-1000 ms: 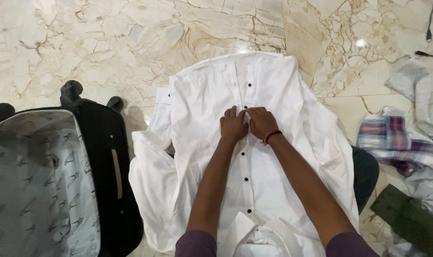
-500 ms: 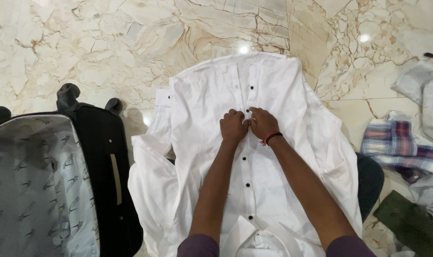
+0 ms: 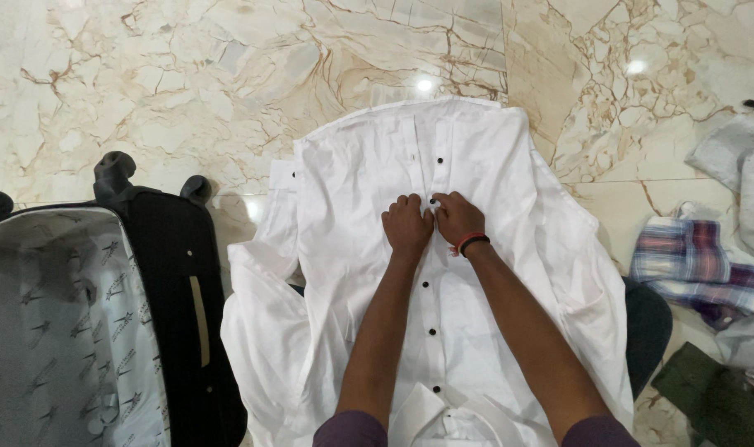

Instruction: The person buttons a white shirt while sitting on the floor, then spreads it out and folds the sleeves inward before partially folding the bottom up.

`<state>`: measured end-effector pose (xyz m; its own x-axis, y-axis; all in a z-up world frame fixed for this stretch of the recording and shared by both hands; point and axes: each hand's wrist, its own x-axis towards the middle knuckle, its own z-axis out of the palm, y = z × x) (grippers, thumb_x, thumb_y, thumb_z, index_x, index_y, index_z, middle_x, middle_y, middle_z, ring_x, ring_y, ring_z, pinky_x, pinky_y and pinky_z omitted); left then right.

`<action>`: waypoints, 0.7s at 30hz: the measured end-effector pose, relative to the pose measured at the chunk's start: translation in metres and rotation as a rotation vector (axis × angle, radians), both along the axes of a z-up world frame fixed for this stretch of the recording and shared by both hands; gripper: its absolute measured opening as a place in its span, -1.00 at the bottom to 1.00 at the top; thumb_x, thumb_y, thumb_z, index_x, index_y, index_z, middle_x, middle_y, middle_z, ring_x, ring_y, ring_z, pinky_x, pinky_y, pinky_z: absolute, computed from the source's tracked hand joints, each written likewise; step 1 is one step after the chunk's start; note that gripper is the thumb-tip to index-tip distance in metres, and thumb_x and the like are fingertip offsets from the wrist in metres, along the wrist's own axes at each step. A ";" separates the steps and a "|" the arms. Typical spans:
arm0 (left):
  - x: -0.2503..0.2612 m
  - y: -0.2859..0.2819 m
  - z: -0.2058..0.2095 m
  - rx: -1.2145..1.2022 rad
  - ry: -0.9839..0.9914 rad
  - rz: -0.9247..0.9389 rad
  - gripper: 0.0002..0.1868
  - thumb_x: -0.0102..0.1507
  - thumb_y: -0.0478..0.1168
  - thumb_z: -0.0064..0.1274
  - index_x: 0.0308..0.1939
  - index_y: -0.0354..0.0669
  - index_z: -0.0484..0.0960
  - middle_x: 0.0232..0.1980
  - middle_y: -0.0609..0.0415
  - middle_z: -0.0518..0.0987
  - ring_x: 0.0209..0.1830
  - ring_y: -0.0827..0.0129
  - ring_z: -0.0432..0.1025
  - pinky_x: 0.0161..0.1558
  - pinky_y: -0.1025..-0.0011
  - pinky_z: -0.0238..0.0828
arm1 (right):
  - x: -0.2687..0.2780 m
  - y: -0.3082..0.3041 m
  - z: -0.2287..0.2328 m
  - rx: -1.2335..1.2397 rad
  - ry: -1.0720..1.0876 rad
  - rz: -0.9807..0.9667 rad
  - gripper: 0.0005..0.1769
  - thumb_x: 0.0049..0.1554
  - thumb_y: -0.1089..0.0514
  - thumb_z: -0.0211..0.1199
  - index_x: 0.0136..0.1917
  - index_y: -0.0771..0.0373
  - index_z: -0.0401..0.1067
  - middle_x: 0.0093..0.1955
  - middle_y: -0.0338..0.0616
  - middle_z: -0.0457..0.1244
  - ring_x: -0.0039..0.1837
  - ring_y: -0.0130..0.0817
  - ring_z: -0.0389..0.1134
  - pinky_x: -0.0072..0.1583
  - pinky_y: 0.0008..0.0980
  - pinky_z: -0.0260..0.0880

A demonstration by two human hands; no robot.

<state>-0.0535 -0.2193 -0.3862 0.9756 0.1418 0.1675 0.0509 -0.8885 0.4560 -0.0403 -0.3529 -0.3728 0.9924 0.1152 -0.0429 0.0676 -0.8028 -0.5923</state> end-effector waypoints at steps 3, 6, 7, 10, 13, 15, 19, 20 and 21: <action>0.005 -0.001 0.003 -0.011 -0.030 0.016 -0.69 0.07 -0.04 0.27 -0.27 -0.12 0.57 -0.23 0.00 0.55 -0.22 0.08 0.48 -0.19 0.05 0.29 | -0.001 0.000 0.003 0.038 0.038 -0.039 -0.73 0.17 0.10 0.16 0.13 -0.02 0.56 -0.08 -0.19 0.35 -0.04 -0.18 0.43 0.03 -0.18 0.43; 0.016 0.002 0.000 -0.009 0.078 -0.005 -0.73 0.09 -0.06 0.25 -0.32 -0.12 0.56 -0.26 0.02 0.55 -0.25 0.08 0.49 -0.22 0.07 0.31 | -0.002 0.002 0.002 0.052 0.013 -0.060 -0.76 0.17 0.09 0.18 0.09 -0.02 0.56 -0.08 -0.22 0.36 -0.06 -0.18 0.42 0.00 -0.18 0.43; 0.017 0.002 -0.003 -0.010 0.081 -0.004 -0.73 0.09 -0.06 0.25 -0.32 -0.12 0.56 -0.26 0.02 0.55 -0.25 0.08 0.49 -0.22 0.07 0.31 | -0.002 0.001 0.002 0.051 0.016 -0.059 -0.76 0.17 0.09 0.18 0.09 -0.02 0.56 -0.08 -0.22 0.36 -0.06 -0.18 0.42 0.00 -0.18 0.43; 0.024 0.002 -0.010 0.024 0.060 -0.008 -0.83 0.13 -0.12 0.19 -0.38 -0.11 0.58 -0.30 0.03 0.56 -0.26 0.08 0.49 -0.26 0.08 0.34 | 0.005 0.002 -0.001 0.016 0.024 -0.060 -0.80 0.16 0.08 0.20 0.06 0.00 0.55 -0.09 -0.22 0.36 -0.05 -0.18 0.42 0.00 -0.16 0.42; 0.025 0.001 -0.014 0.057 0.034 0.013 -0.91 0.09 -0.18 0.13 -0.41 -0.09 0.61 -0.31 0.04 0.58 -0.26 0.09 0.50 -0.27 0.08 0.36 | 0.007 0.003 -0.005 0.034 0.054 -0.064 -0.80 0.14 0.09 0.21 0.04 0.01 0.54 -0.11 -0.24 0.37 -0.05 -0.20 0.43 -0.01 -0.16 0.42; 0.024 0.002 -0.012 0.031 -0.007 -0.019 -0.90 0.14 -0.19 0.09 -0.42 -0.10 0.61 -0.31 0.03 0.58 -0.27 0.08 0.49 -0.26 0.08 0.36 | 0.007 0.007 -0.007 0.031 0.083 -0.122 -0.83 0.13 0.06 0.25 0.01 0.01 0.54 -0.14 -0.26 0.37 -0.07 -0.21 0.43 -0.02 -0.17 0.41; 0.020 0.006 -0.002 -0.036 0.081 -0.002 -0.86 0.21 -0.17 0.08 -0.37 -0.12 0.64 -0.29 0.02 0.60 -0.25 0.08 0.51 -0.22 0.09 0.40 | 0.003 0.013 -0.010 -0.015 -0.056 -0.102 -0.84 0.10 0.05 0.29 -0.02 0.04 0.53 -0.16 -0.27 0.36 -0.10 -0.22 0.43 -0.02 -0.14 0.35; 0.016 0.006 -0.001 -0.191 0.018 0.030 -0.87 0.20 -0.17 0.10 -0.31 -0.12 0.66 -0.27 0.00 0.62 -0.25 0.07 0.52 -0.21 0.12 0.43 | 0.003 0.015 -0.010 -0.085 -0.104 -0.089 -0.86 0.08 0.05 0.31 -0.05 0.04 0.53 -0.17 -0.27 0.36 -0.08 -0.22 0.41 -0.02 -0.11 0.31; 0.014 0.006 0.000 -0.346 -0.045 0.062 -0.85 0.18 -0.16 0.11 -0.25 -0.11 0.68 -0.26 -0.02 0.64 -0.24 0.05 0.54 -0.20 0.14 0.46 | 0.003 0.016 -0.011 -0.155 -0.151 -0.076 -0.87 0.07 0.06 0.33 -0.08 0.04 0.54 -0.18 -0.27 0.36 -0.07 -0.22 0.40 -0.02 -0.09 0.26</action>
